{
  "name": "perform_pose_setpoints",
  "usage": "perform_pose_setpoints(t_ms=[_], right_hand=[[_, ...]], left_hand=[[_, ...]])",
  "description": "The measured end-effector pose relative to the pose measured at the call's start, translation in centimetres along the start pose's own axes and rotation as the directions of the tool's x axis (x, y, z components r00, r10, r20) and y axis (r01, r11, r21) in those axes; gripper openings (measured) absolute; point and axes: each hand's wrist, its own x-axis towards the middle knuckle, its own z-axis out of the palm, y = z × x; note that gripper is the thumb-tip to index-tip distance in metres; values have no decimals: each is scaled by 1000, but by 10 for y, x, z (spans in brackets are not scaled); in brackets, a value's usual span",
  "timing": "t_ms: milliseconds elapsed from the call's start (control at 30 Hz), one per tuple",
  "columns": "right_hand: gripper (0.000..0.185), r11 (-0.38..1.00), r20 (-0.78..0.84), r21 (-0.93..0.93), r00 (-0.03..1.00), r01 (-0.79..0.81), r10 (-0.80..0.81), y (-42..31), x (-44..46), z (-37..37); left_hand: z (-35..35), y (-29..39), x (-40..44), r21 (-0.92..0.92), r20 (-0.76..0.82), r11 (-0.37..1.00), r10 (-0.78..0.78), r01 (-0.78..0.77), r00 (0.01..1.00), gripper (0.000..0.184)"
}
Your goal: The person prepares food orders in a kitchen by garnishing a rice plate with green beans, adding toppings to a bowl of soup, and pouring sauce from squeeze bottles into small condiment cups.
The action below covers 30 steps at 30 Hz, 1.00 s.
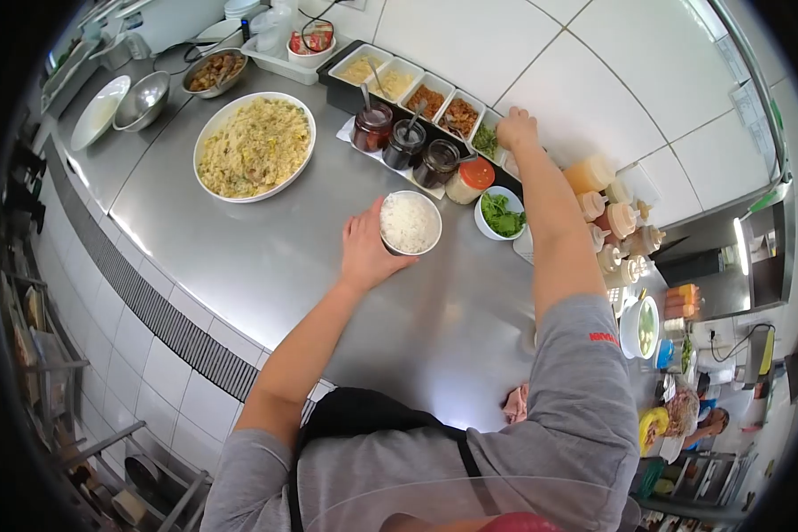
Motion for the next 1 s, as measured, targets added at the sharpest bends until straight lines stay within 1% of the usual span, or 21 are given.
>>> perform_pose_setpoints(t_ms=[33,67,133,167,233,267,333,367,400,467,600,667,700,733,767,800,833,867,900,933,1000], right_hand=[[26,998,-31,-49,998,44,-46,3,-3,-1],[26,998,-10,-45,999,33,-34,5,-7,-2],[23,998,-95,53,995,16,-11,7,-13,-6],[23,999,-88,53,996,0,5,7,-18,-9],[21,1000,-174,19,985,19,-16,8,-26,-8],[21,1000,-170,17,985,4,-1,7,-32,-6],[20,994,-201,81,978,73,-55,0,-41,0],[19,977,-127,206,992,49,-23,-1,-43,1],[19,977,-126,208,992,41,-14,0,-44,4],[20,919,-92,395,995,-4,44,3,-47,9],[22,847,-50,527,993,-69,112,24,-44,18],[24,730,54,653,974,-202,221,32,-39,25],[24,729,56,652,971,-211,230,35,-37,28],[23,898,-27,436,997,-51,69,37,-35,30],[32,976,-56,183,992,118,-110,39,-35,34],[32,977,-40,189,994,103,-97,42,-38,35],[30,868,-39,491,998,70,-58,44,-45,31],[27,670,-26,742,1000,27,-12,47,-54,28],[25,390,33,918,995,-68,97,45,-77,11],[23,61,125,988,974,-139,190,43,-103,-11],[21,32,65,997,980,-72,188,58,-139,-20]], left_hand=[[1,1,0,-8,8,1000,-2,2,1000,104],[3,0,-2,-13,32,1000,1,-1,999,104],[4,-2,-2,26,42,999,42,-43,998,100],[5,-1,-1,21,53,998,54,-55,997,100],[7,1,-3,60,136,989,128,-137,982,99],[8,2,-3,53,142,987,140,-149,980,99],[5,2,-3,74,216,982,152,-171,964,99],[4,3,-2,73,219,981,162,-182,962,99],[3,3,-2,48,226,986,147,-162,963,100],[2,3,-3,26,239,988,139,-150,961,101],[6,-1,-3,41,232,983,164,-178,959,100],[8,0,-3,51,227,981,172,-188,958,99],[8,-1,-3,44,225,984,156,-170,962,96],[7,0,-3,37,225,988,140,-152,964,94],[7,0,-3,33,238,987,147,-159,960,94],[7,0,-3,42,221,985,153,-166,963,90],[8,0,-4,48,208,983,161,-175,965,87],[9,-1,-4,39,233,982,171,-185,957,87],[11,-5,-3,26,183,977,205,-213,961,85],[16,-8,-5,10,138,971,236,-240,962,84],[16,-7,-4,-2,172,968,247,-251,953,82]])
